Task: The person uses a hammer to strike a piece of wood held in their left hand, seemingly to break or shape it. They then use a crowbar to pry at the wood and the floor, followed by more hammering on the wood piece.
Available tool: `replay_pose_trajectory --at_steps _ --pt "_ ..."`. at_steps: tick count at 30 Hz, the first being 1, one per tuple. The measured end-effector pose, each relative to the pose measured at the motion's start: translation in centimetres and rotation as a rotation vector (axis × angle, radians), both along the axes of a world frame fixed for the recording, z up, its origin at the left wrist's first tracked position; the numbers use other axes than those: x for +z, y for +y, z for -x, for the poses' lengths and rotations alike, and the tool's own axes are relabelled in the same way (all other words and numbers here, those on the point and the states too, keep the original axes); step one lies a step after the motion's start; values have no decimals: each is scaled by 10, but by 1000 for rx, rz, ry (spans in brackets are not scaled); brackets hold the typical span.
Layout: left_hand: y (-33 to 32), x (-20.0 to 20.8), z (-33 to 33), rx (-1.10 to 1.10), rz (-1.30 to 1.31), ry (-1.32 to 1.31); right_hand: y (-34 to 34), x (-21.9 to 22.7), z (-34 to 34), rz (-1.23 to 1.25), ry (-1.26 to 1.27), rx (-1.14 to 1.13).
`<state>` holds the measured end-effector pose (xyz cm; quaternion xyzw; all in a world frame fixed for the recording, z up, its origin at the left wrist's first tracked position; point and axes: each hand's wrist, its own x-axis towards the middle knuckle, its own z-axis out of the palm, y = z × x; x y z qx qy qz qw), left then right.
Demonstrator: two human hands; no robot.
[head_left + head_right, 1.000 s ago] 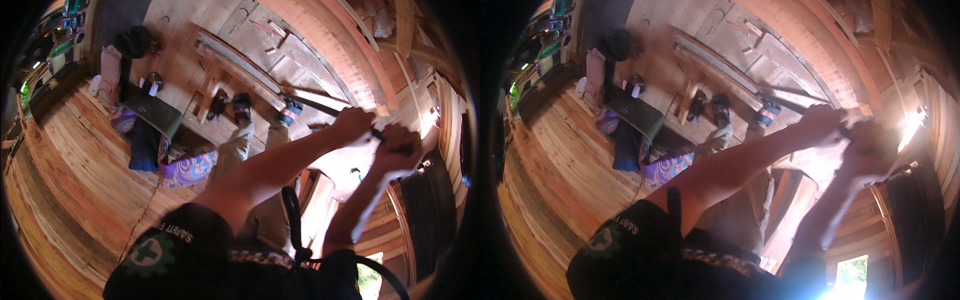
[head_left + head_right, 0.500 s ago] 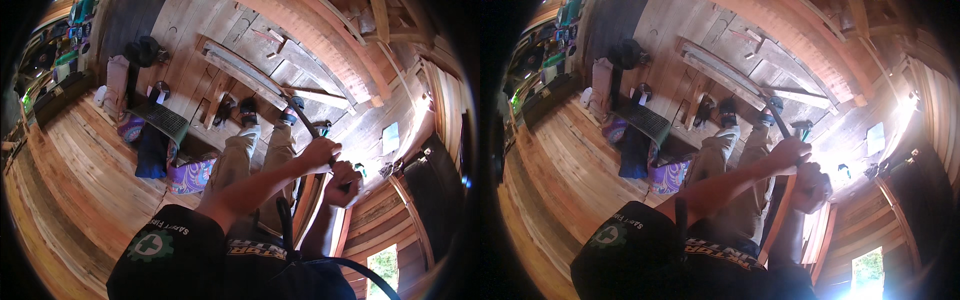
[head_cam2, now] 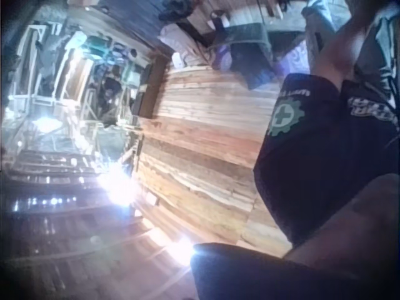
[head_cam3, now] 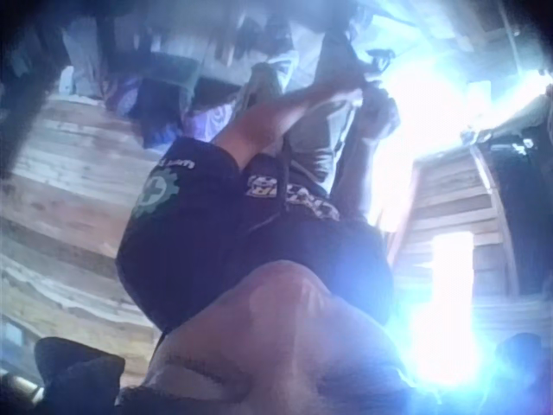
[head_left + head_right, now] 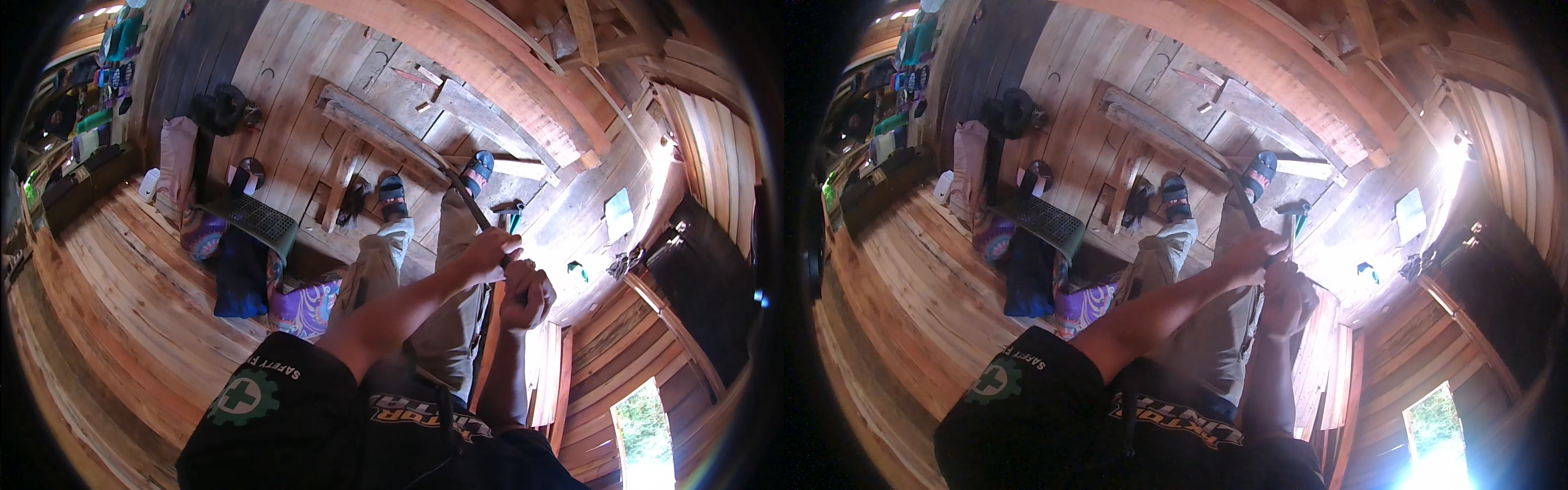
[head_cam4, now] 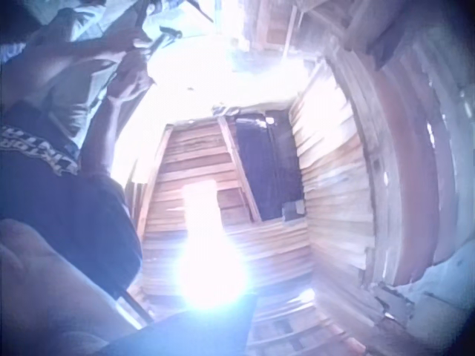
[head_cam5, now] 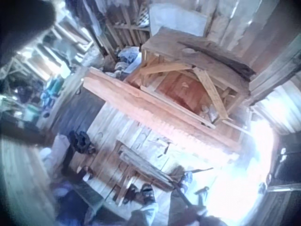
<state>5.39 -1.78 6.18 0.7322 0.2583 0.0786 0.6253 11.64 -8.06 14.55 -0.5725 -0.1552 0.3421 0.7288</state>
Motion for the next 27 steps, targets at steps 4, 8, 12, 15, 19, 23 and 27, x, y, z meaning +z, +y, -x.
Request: replay_pose_trajectory --at_steps 4,8,12,15,19,23,27 --pt "17 0 -8 8 66 23 19 -3 -15 -36 -8 87" --pt "37 -9 -41 278 -72 -61 43 -24 -54 157 -287 118" --pt "85 -33 -88 229 16 133 102 -58 -111 101 -481 152" --pt "137 -43 -119 157 50 298 160 -74 -147 71 -239 114" --pt "145 -59 -128 258 -49 225 201 -64 -149 156 -110 142" --pt "122 -61 -128 274 -36 197 177 -52 -149 143 108 196" --pt "113 -56 -137 300 -26 230 164 -48 -156 74 103 248"
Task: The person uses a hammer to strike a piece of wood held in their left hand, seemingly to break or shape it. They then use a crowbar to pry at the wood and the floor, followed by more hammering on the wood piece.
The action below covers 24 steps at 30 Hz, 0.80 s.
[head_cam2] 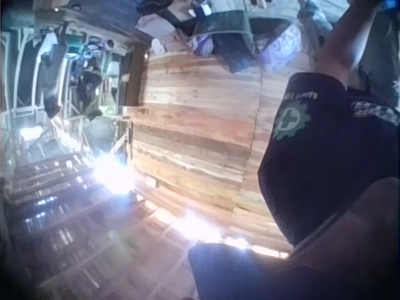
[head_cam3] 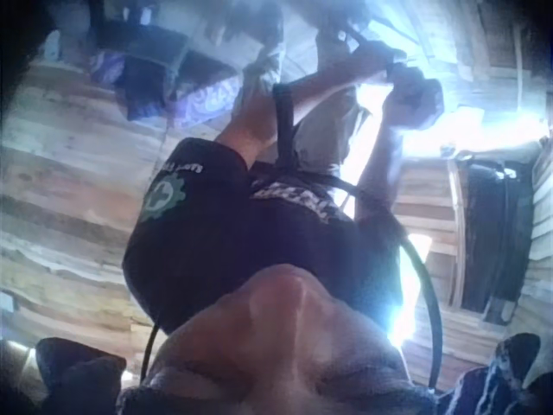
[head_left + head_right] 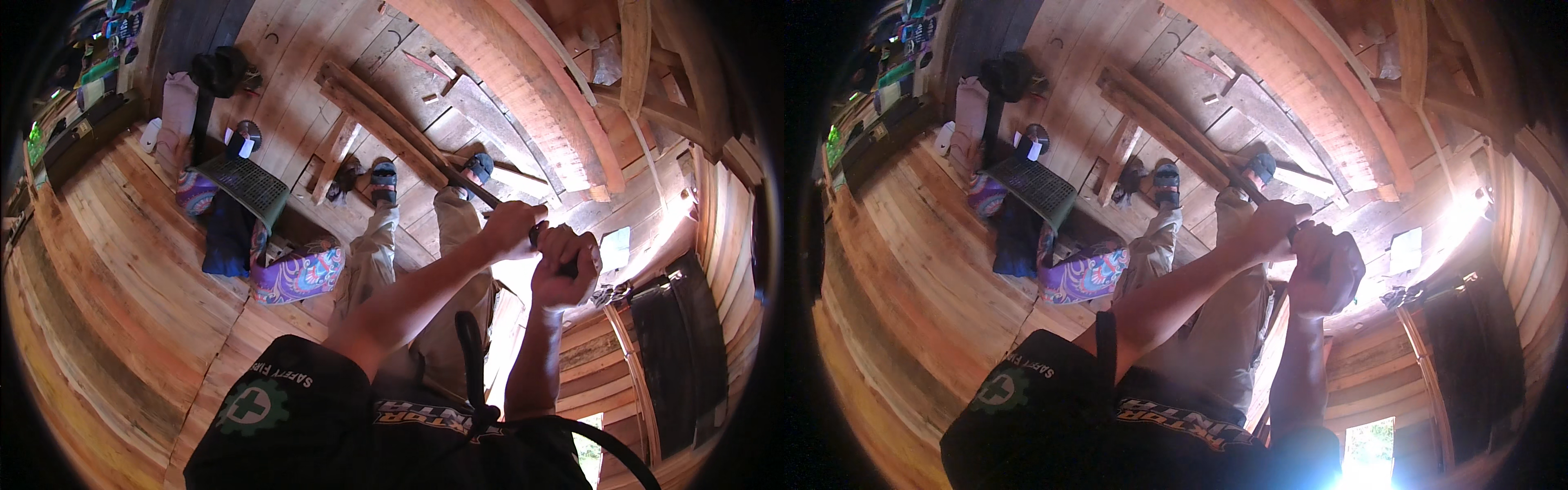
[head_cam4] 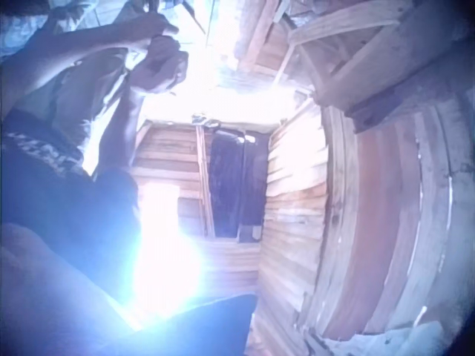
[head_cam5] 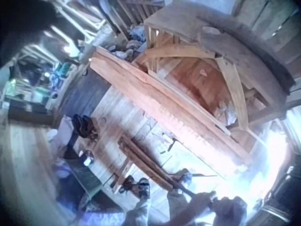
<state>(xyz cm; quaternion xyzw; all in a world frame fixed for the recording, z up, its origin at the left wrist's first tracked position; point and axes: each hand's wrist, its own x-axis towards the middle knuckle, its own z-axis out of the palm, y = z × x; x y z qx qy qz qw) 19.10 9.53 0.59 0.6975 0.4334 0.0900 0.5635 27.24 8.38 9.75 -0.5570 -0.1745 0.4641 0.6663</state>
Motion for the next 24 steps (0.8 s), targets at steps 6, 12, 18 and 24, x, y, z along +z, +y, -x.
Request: replay_pose_trajectory --at_steps 6,12,18,24 --pt "19 -5 -13 -122 43 -19 11 -19 -34 150 -608 151" --pt "74 -85 -96 -152 83 223 132 -93 -145 135 214 52" --pt "18 0 -36 -154 143 146 4 -24 -62 37 -227 112" --pt "-56 50 54 -359 80 -40 -100 39 54 -23 -85 -28"
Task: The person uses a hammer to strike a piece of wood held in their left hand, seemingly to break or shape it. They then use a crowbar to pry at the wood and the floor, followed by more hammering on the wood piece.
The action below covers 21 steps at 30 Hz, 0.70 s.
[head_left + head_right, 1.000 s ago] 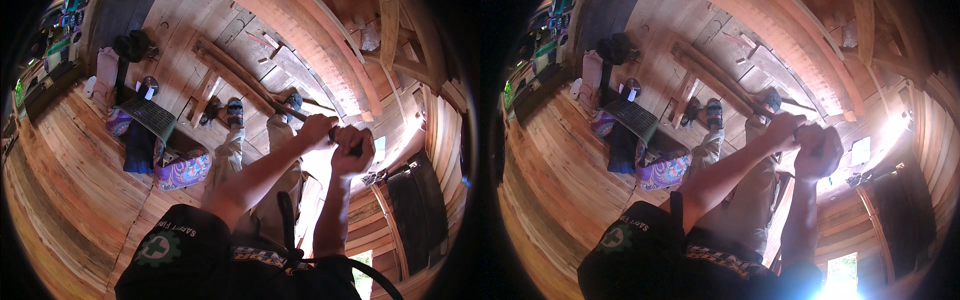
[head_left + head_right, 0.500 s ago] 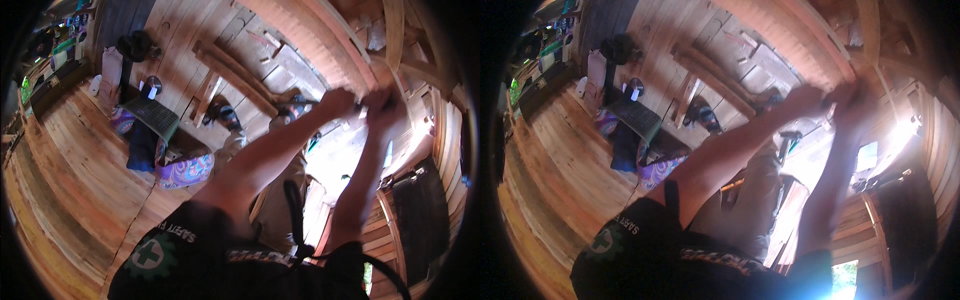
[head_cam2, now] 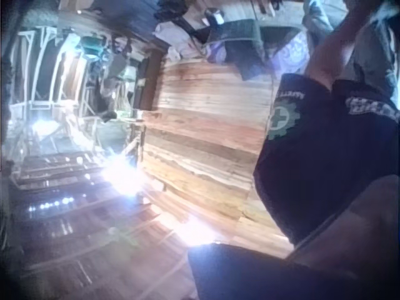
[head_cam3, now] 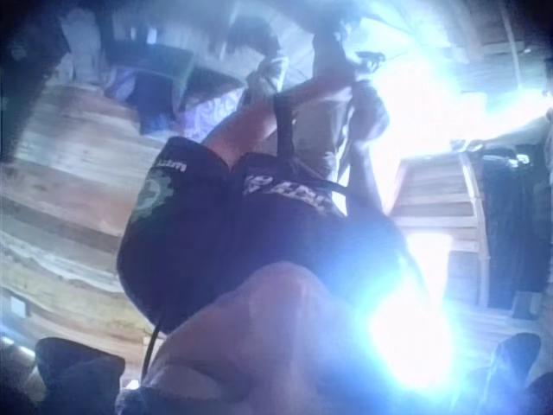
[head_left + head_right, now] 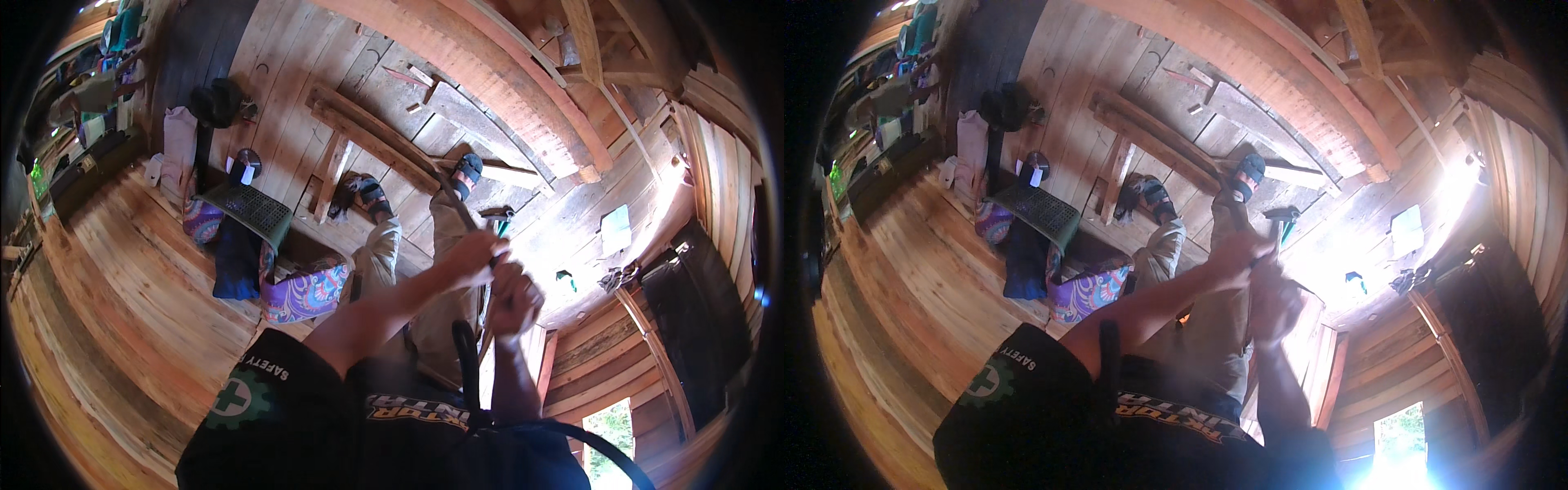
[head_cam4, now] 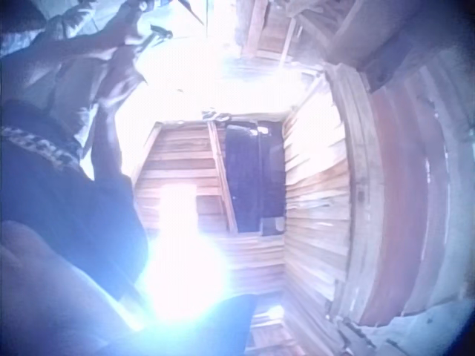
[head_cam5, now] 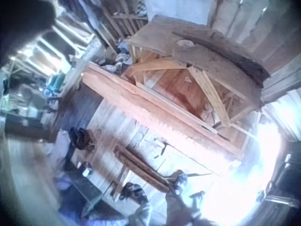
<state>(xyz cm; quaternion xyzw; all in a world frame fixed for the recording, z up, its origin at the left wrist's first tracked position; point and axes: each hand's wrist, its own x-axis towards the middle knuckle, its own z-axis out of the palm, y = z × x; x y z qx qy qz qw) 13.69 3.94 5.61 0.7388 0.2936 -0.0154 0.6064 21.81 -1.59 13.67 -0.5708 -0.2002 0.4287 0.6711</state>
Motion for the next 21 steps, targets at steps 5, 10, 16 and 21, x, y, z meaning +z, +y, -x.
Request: replay_pose_trajectory --at_steps 5,10,16,21 --pt "-68 -13 50 166 -140 -295 -86 22 44 230 -101 224" --pt "-28 -29 -11 -109 -87 24 -34 -19 -29 348 1 -164" --pt "118 -89 -143 203 -68 153 172 -92 -156 263 159 -274" --pt "116 -97 -128 161 -49 130 163 -106 -144 125 251 -250"
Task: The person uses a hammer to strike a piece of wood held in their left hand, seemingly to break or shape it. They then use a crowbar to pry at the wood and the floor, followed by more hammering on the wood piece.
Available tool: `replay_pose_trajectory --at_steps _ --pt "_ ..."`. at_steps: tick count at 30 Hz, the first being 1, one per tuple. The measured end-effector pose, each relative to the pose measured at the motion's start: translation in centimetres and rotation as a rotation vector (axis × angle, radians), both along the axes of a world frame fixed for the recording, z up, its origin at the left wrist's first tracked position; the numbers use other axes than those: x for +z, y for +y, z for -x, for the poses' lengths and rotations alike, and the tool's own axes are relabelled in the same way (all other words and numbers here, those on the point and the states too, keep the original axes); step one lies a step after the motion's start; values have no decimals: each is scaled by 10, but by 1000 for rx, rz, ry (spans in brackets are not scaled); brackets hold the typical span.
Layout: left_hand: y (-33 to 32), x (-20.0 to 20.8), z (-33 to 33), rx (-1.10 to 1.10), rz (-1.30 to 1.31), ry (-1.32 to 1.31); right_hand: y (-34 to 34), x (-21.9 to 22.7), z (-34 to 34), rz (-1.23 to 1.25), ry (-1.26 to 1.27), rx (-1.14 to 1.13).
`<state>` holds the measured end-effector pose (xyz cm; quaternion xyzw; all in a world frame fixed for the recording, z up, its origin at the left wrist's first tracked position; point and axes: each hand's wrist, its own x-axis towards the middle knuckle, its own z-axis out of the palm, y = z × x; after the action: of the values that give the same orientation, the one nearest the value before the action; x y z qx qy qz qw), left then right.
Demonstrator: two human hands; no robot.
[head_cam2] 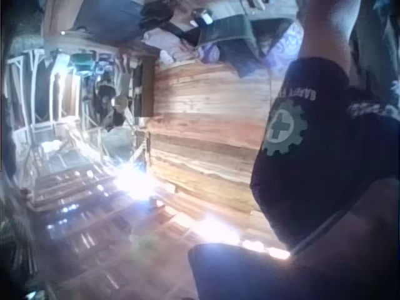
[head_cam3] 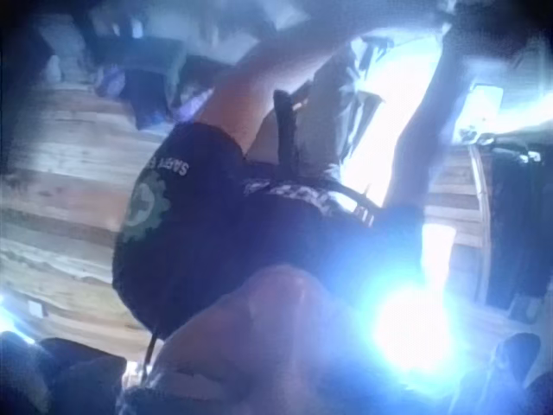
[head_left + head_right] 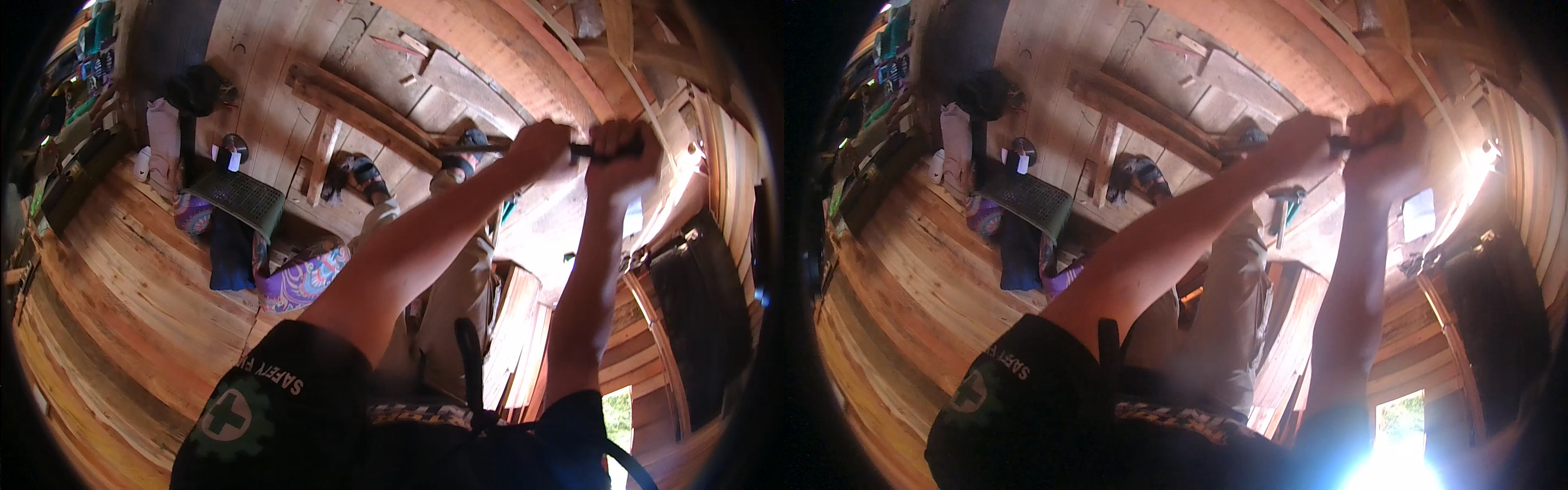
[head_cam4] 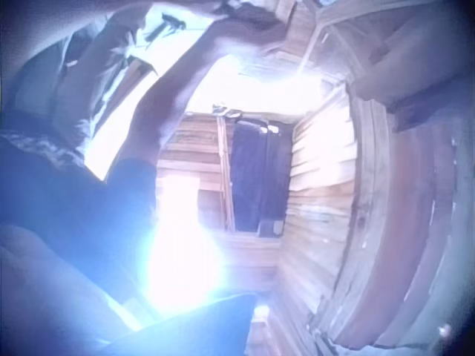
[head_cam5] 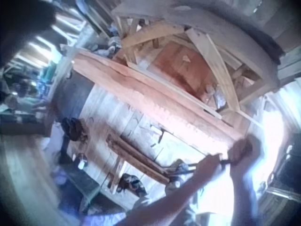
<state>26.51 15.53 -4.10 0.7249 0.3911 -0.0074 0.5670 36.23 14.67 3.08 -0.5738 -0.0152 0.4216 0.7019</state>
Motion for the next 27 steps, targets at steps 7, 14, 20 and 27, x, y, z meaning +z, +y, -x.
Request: replay_pose_trajectory --at_steps 7,14,20,27 --pt "71 -23 -59 116 60 167 75 -62 -72 281 -543 173" --pt "-62 62 61 60 54 1 -88 54 73 85 -489 247" --pt "-151 93 155 6 -35 -327 -204 114 184 -6 -238 188" --pt "-171 68 162 -152 -86 -343 -225 107 187 118 -424 249"
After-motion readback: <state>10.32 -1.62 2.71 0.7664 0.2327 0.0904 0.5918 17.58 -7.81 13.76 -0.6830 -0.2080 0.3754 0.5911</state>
